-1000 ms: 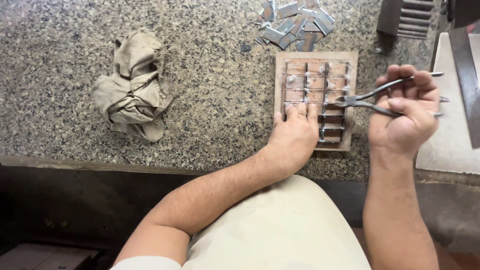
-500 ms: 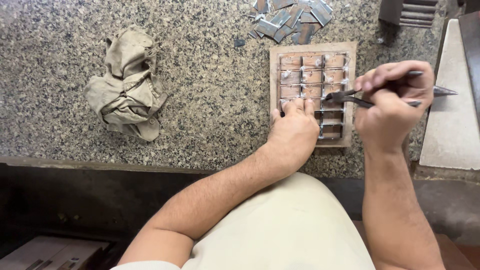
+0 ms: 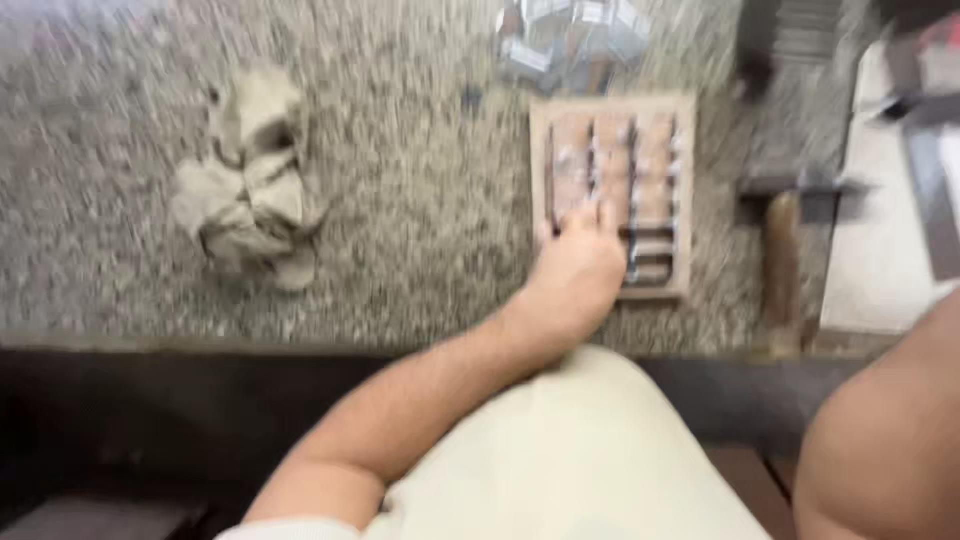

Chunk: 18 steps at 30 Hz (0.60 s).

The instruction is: The person holds a wooden grid mold on a granite workbench and uses a pair of nippers to grip each small cast metal piece, pulling it out of its cavity and placing it on the counter beside the mold. They work through the cavities one at a time, briefly picking at the mold with fingers between pulls.

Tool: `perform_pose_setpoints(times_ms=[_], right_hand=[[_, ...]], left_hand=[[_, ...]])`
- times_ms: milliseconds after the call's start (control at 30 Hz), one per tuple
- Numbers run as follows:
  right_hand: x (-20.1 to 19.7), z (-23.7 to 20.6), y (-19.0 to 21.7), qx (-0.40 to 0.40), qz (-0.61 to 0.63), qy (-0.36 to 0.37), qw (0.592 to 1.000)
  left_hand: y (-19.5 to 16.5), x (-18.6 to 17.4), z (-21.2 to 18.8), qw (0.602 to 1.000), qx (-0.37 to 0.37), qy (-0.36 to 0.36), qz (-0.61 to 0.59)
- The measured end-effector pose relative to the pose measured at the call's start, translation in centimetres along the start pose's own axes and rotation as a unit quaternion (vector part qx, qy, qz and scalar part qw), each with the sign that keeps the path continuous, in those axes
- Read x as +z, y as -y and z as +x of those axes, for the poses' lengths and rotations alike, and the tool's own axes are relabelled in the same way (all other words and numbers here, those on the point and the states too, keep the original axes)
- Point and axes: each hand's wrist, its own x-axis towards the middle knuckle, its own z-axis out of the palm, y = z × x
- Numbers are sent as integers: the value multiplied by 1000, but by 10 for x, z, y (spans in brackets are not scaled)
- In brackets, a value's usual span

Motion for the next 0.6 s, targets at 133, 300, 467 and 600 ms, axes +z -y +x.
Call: perform_pose_setpoints(times_ms=[133,300,467,600], right_hand=[[36,19,-10,27,117,-22,993],[84,35,-58,0,194,6,981],[78,41,-64,-66,244,62,966],[51,6,-46,-18,196,17,980]], left_hand=[[6,3,-8,999,27,-18,35],[10,5,-16,997,24,-74,20],[15,3,-20,996,23,-90,1],[20,-2,-27,993,10,-118,-6]])
